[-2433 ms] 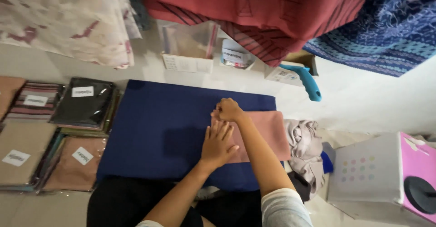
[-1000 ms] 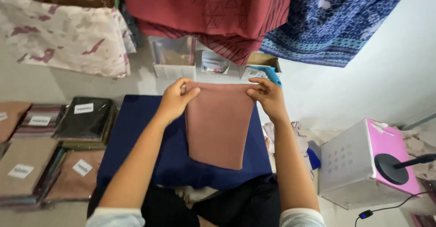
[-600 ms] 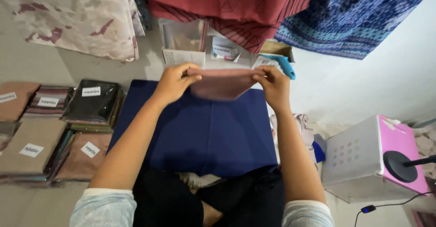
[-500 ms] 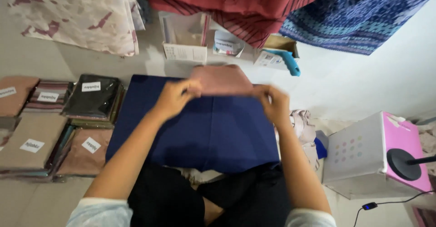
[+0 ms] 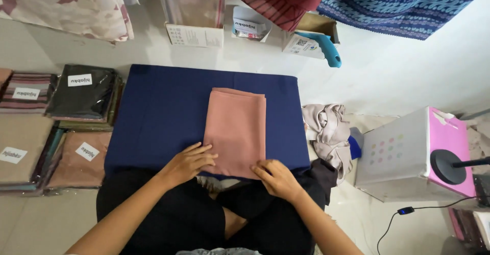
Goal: Cleaning a hijab with a lint roller, folding it, and placing it into a plastic packaging bag.
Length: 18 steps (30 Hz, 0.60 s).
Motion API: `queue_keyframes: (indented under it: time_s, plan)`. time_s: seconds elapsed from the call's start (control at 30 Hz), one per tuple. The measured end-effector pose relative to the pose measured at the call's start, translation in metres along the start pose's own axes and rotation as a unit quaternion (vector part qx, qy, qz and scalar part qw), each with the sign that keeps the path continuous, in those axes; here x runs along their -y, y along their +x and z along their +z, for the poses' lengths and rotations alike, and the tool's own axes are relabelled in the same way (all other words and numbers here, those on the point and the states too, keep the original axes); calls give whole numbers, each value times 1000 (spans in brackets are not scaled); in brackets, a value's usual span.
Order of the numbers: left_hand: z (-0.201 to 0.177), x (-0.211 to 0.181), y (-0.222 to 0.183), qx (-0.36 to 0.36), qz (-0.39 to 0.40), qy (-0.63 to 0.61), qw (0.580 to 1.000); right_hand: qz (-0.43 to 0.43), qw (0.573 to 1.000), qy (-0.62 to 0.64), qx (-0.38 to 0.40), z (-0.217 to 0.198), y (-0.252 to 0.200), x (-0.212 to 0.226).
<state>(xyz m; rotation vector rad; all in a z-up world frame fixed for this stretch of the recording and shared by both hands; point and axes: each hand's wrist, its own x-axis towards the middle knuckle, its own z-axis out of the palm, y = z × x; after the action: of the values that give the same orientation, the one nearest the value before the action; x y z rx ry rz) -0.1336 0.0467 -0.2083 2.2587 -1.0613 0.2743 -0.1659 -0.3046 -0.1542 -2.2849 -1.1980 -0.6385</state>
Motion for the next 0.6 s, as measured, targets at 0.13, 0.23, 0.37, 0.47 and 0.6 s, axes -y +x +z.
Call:
queue_keyframes:
  time_s: [0.13, 0.23, 0.37, 0.47, 0.6]
  plan:
    - [-6, 15, 13, 62, 105, 156, 980, -90, 981, -117, 128, -5, 20, -26]
    - [-11, 27, 29, 105, 140, 170, 970, -116, 952, -147, 241, -10, 43, -33]
    - [-7, 51, 42, 198, 134, 105, 965, -161, 950, -61, 260, 6, 45, -55]
    - [-22, 43, 48, 94, 114, -97, 984, -117, 963, 93, 224, 8, 36, -70]
    - [-25, 46, 75, 93, -151, -146, 973, 80, 955, 215, 189, -10, 58, -78]
